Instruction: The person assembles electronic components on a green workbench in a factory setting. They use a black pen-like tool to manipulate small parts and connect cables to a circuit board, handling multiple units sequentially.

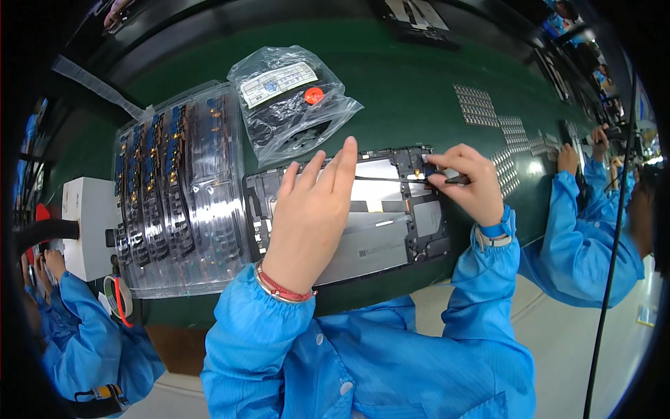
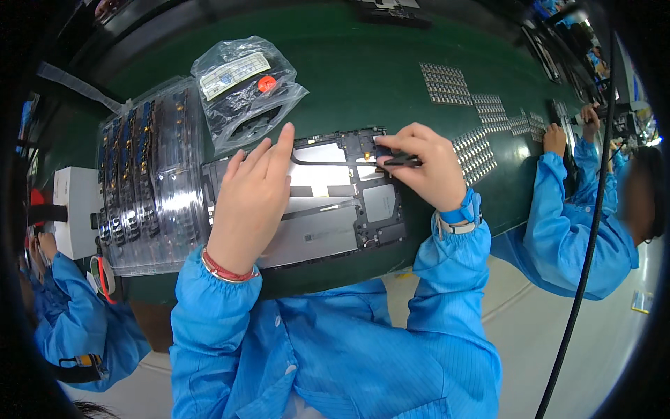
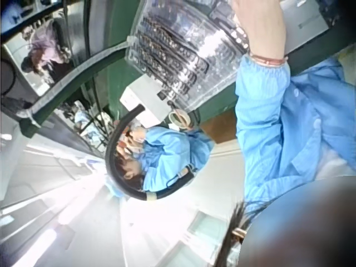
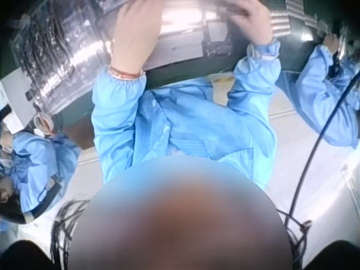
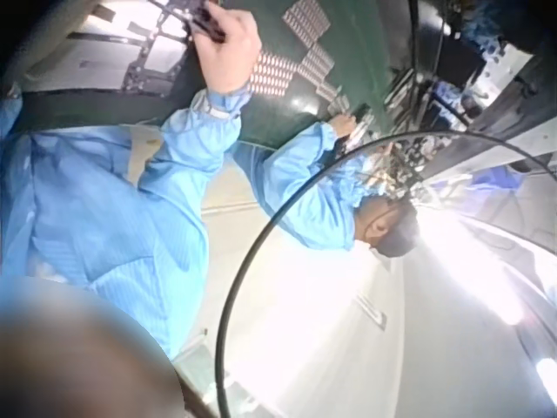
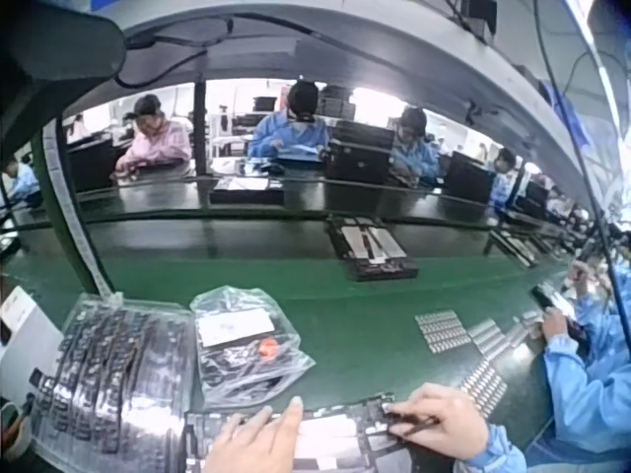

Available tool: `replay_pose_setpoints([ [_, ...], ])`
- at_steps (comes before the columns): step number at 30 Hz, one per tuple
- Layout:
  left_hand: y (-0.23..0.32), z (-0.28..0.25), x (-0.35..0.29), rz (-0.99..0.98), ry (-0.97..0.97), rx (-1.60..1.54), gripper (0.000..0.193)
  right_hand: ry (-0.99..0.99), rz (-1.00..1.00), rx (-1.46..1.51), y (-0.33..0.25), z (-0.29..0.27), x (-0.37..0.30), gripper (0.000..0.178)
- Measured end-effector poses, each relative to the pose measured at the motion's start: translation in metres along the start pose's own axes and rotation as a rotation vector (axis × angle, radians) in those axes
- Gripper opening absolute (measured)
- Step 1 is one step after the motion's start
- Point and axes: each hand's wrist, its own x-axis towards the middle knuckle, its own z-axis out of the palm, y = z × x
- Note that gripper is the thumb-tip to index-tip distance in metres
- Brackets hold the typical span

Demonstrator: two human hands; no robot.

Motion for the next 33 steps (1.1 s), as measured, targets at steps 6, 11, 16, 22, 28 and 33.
replay_pose_setpoints([
  [6, 0.001, -0.008, 0.001, -0.063, -0.068, -0.042, 0.065, 0.034, -0.079, -0.005, 0.004, 0.006, -0.001, 0.022],
  [11, -0.001, -0.010, 0.001, -0.145, -0.113, -0.179, 0.072, 0.042, -0.049, 0.097, 0.001, 0.007, 0.001, 0.016],
  [16, 0.000, -0.010, 0.002, -0.128, -0.121, -0.178, 0.073, -0.020, 0.098, 0.202, 0.000, 0.005, -0.003, 0.018],
  [22, 0.000, -0.009, 0.003, -0.096, -0.113, -0.150, 0.068, -0.010, 0.281, 0.529, -0.001, 0.015, -0.003, 0.019],
  [28, 0.001, -0.009, 0.002, -0.127, -0.145, -0.188, 0.072, 0.031, 0.363, 0.761, -0.004, 0.023, -0.004, 0.022],
  [33, 0.001, -0.009, 0.001, -0.122, -0.146, -0.210, 0.073, 0.106, 0.339, 0.924, -0.006, 0.030, -0.005, 0.020],
])
